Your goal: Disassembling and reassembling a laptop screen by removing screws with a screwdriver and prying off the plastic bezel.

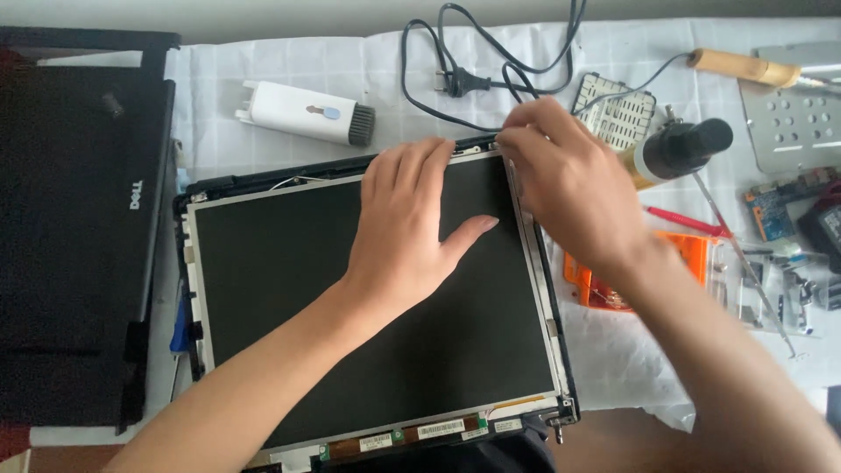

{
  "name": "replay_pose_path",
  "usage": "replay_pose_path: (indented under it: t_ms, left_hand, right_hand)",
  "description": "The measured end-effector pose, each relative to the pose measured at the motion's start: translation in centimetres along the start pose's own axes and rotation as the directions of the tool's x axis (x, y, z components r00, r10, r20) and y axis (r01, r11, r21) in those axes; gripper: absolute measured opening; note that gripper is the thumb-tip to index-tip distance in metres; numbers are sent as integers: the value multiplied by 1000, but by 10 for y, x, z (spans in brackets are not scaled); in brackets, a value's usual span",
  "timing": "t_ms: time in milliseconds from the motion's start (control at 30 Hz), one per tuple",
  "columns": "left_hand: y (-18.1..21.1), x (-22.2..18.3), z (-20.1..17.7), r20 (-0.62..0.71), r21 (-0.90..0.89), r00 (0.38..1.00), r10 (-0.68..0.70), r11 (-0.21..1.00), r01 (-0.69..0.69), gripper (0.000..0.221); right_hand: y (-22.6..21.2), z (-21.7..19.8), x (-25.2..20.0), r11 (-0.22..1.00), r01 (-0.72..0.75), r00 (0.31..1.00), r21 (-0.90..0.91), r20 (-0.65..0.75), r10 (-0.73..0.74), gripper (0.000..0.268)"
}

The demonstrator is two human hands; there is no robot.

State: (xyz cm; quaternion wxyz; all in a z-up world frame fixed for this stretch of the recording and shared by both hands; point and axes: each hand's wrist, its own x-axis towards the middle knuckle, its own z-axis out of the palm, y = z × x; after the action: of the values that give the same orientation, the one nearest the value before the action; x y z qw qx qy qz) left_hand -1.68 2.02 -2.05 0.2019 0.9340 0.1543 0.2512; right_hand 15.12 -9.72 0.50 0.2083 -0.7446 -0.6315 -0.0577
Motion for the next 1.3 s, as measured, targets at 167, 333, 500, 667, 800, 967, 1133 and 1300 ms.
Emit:
replay_pose_path:
  t_ms: [167,333,500,667,800,967,1133,1300]
  left_hand:
    - [-22,-2,-29,132,-107,987,89,991,-75,62]
    - [-46,-23,-151,195,-62,977,-83,993,97,26]
    - [-60,-95,-225,77,157,832,-550,830,535,14]
    - [-53,-126,-201,244,344,579,-778,627,699,22]
    - [-60,-132,-179,294,436,593,-750,657,615,39]
    - [-63,-127,-174,248,518,520,-817,566,642,23]
    - [-57,-114,-183,262,514,335,-905,424,746,27]
    - [-72,-133,-181,-56,505,710,-702,594,627,49]
  right_hand:
    - [-13,11,-5,990,10,991,141,-130,9,15]
    - [-19,19,-10,990,83,983,115,-171,-62,12]
    - [-25,25,-20,996,-8,986,92,-163,23,15]
    - [-23,31,-25,998,-19,988,53,-155,27,15]
    - [-24,31,-19,976,-59,981,211,-167,96,19]
    - [-30,29,-18,947,-169,960,274,-173,221,24]
    - [-25,29,-17,899,-224,935,377,-176,307,26]
    - [-28,20,-14,854,-311,921,417,-88,379,35]
